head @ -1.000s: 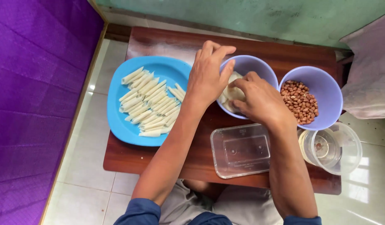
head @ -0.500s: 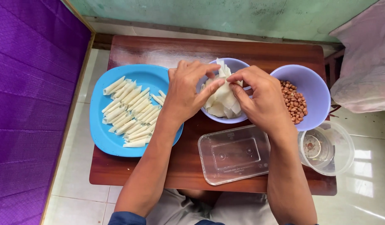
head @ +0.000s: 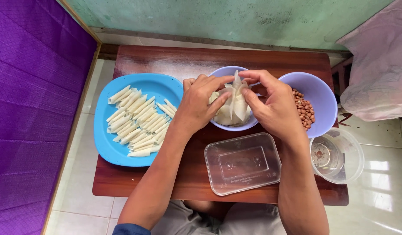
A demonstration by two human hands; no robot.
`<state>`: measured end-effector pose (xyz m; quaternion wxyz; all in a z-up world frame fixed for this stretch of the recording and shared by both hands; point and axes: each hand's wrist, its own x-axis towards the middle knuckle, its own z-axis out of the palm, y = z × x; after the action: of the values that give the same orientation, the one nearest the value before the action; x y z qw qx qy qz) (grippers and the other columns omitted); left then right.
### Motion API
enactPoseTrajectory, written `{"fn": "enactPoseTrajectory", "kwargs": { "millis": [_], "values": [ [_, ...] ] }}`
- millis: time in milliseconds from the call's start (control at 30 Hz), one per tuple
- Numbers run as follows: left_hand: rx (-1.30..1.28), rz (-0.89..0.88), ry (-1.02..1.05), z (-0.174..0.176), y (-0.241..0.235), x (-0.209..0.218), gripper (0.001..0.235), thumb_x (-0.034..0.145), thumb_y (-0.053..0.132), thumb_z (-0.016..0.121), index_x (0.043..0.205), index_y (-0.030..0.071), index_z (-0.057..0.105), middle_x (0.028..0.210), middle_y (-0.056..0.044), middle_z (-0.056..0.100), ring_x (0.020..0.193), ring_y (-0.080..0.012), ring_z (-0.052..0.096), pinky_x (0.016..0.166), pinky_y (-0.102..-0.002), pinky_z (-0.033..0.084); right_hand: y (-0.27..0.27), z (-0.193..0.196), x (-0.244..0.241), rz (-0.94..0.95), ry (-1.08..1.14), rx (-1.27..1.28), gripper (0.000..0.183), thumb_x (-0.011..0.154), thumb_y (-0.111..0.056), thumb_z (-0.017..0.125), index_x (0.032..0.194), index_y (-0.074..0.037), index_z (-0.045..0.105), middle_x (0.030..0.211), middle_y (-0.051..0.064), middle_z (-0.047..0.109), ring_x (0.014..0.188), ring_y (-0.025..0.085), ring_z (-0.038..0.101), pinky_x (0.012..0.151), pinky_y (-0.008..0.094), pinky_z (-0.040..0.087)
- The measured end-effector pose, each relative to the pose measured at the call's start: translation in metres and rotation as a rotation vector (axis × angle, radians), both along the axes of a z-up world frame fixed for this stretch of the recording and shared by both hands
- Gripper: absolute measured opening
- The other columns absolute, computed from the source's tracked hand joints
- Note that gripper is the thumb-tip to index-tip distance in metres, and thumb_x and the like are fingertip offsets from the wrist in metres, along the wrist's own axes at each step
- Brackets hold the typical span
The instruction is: The person sits at a low table and repeatedly takes thin white wrappers, places a peanut inside, and rolls them into cylindrical shapes. The finished rolls are placed on a blue plate. The person occasionally separates stacked wrappers before continuing the rolling process.
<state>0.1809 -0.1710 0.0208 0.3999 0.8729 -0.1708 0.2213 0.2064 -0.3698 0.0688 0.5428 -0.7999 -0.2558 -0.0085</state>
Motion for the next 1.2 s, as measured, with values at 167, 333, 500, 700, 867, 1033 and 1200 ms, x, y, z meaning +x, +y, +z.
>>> {"fn": "enactPoseTrajectory", "kwargs": {
  "millis": [167, 333, 500, 700, 867, 1033, 1200],
  "values": [
    [0.014, 0.021, -0.025, 0.004, 0.007, -0.001, 0.016, 0.099, 0.034, 0.066, 0.109, 0.023, 0.072, 0.090, 0.004, 0.063, 0.092, -0.0174, 0.059, 0.090, -0.037, 0.035, -0.007, -0.004, 0.005, -0.051, -0.078, -0.031, 0.020, 0.101, 0.001, 0.064, 0.119, -0.001, 0.071, 0.101, 0.016, 0.068, 0.083, 0.023, 0.074, 0.065, 0.036, 0.063],
    [0.029, 0.060, -0.038, 0.006, -0.001, -0.002, 0.030, 0.103, 0.044, 0.060, 0.098, 0.018, 0.074, 0.088, 0.002, 0.063, 0.088, -0.0186, 0.058, 0.090, -0.039, 0.036, -0.008, -0.012, 0.005, -0.042, -0.012, 0.023, 0.016, 0.102, -0.001, 0.063, 0.114, -0.002, 0.073, 0.097, 0.013, 0.068, 0.083, 0.019, 0.073, 0.069, 0.038, 0.065],
    [-0.054, -0.038, 0.020, -0.002, -0.003, 0.002, 0.056, 0.095, 0.045, 0.071, 0.143, 0.021, 0.055, 0.116, 0.001, 0.069, 0.110, -0.0199, 0.064, 0.097, -0.040, 0.037, -0.009, -0.013, 0.001, 0.016, 0.061, 0.067, 0.017, 0.098, 0.001, 0.063, 0.112, 0.001, 0.073, 0.100, 0.014, 0.071, 0.090, 0.016, 0.068, 0.074, 0.037, 0.064],
    [-0.155, -0.059, -0.025, 0.005, -0.001, -0.002, 0.017, 0.103, 0.031, 0.065, 0.116, 0.024, 0.072, 0.086, 0.006, 0.068, 0.087, -0.0105, 0.068, 0.090, -0.029, 0.039, -0.011, -0.012, 0.007, -0.062, -0.040, 0.003, 0.018, 0.100, 0.001, 0.062, 0.113, 0.000, 0.074, 0.098, 0.016, 0.071, 0.085, 0.019, 0.073, 0.067, 0.036, 0.063],
    [-0.126, -0.037, -0.056, 0.010, -0.002, -0.004, 0.018, 0.104, 0.032, 0.062, 0.114, 0.023, 0.073, 0.085, 0.004, 0.068, 0.086, -0.0144, 0.068, 0.088, -0.030, 0.040, -0.009, -0.015, 0.009, -0.096, -0.048, 0.058, 0.019, 0.099, 0.002, 0.064, 0.115, -0.001, 0.073, 0.101, 0.014, 0.068, 0.092, 0.022, 0.074, 0.071, 0.036, 0.064],
    [-0.063, 0.073, -0.134, 0.010, 0.003, 0.000, 0.021, 0.105, 0.037, 0.059, 0.118, 0.026, 0.072, 0.084, 0.007, 0.062, 0.088, -0.0136, 0.063, 0.087, -0.030, 0.039, -0.002, -0.001, -0.003, -0.004, -0.404, -0.254, 0.027, 0.090, 0.002, 0.069, 0.116, -0.001, 0.073, 0.113, 0.020, 0.063, 0.105, 0.043, 0.067, 0.076, 0.047, 0.061],
    [-0.083, 0.131, -0.219, 0.010, 0.002, 0.002, 0.022, 0.106, 0.035, 0.059, 0.119, 0.023, 0.071, 0.087, 0.008, 0.061, 0.089, -0.0127, 0.062, 0.087, -0.030, 0.038, 0.014, -0.005, -0.009, 0.162, -0.193, -0.649, 0.017, 0.087, -0.014, 0.069, 0.101, -0.005, 0.071, 0.098, 0.021, 0.072, 0.101, 0.048, 0.066, 0.085, 0.064, 0.052]
  ]
}}
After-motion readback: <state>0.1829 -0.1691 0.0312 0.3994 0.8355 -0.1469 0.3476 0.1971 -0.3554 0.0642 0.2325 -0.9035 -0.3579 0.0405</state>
